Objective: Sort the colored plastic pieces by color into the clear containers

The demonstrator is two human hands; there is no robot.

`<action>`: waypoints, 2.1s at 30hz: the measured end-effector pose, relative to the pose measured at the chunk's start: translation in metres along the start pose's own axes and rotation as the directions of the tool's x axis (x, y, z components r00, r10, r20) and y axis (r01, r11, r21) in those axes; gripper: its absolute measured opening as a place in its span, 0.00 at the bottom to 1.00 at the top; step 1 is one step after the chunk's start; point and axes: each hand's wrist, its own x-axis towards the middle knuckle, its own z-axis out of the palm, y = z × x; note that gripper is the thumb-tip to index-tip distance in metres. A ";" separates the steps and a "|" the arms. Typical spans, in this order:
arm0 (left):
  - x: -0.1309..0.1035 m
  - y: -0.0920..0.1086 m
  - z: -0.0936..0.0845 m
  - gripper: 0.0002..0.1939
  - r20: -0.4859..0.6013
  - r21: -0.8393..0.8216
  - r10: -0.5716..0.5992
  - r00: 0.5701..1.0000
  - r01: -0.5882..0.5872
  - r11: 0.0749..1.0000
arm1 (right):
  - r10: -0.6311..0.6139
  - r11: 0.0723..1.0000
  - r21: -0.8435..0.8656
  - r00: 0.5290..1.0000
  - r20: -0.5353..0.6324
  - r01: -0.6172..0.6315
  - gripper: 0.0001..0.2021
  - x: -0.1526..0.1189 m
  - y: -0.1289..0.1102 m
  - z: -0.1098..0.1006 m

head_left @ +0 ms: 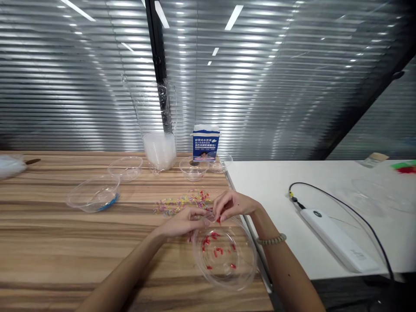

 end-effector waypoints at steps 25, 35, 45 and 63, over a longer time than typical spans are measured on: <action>-0.006 0.001 -0.003 0.28 0.159 0.007 -0.017 0.987 0.016 1.000 | 0.246 0.825 -0.381 0.873 -0.422 -0.417 0.07 -0.004 0.054 -0.019; -0.004 -0.003 -0.003 0.26 0.168 0.001 -0.013 0.986 0.013 1.000 | 0.222 0.823 -0.397 0.873 -0.434 -0.406 0.06 -0.001 0.072 -0.021; -0.004 -0.006 -0.004 0.27 0.163 0.021 0.000 0.987 -0.004 1.000 | 0.211 0.783 -0.462 0.877 -0.433 -0.417 0.06 0.004 0.074 -0.018; -0.005 -0.003 -0.003 0.27 0.161 -0.001 0.008 0.987 -0.008 1.000 | 0.197 0.848 -0.351 0.851 -0.487 -0.396 0.07 0.003 0.081 -0.020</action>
